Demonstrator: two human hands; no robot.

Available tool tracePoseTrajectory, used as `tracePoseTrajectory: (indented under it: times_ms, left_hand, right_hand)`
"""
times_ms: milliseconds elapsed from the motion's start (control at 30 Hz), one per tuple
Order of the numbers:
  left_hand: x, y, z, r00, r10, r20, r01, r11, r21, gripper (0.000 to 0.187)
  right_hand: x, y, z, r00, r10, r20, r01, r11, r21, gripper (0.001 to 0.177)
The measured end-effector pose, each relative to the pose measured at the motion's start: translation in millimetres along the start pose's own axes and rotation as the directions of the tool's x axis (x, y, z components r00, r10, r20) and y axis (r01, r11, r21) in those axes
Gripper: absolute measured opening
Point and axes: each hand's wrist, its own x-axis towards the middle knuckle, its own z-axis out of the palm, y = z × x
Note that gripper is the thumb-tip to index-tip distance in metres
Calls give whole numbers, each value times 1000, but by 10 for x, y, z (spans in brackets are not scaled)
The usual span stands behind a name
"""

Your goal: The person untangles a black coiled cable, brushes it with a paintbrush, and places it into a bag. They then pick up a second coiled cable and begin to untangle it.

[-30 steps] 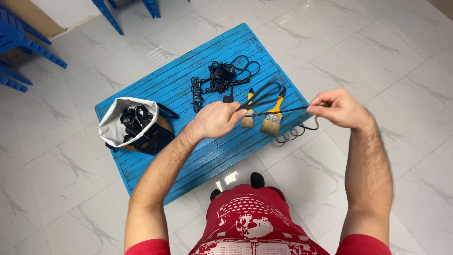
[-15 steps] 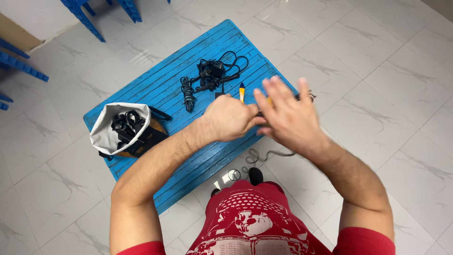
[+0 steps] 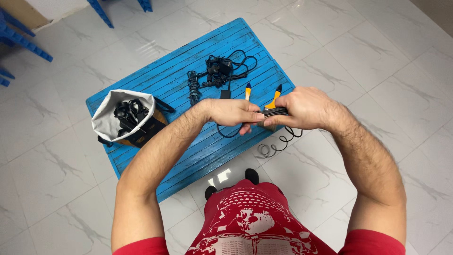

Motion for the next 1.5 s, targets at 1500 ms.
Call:
tracePoseTrajectory:
  times_ms: [1500]
  left_hand:
    - [-486, -264, -443, 748, 663, 42, 288, -381, 879, 37]
  right_hand:
    - [406, 411, 1271, 972, -193, 138, -4, 567, 824, 36]
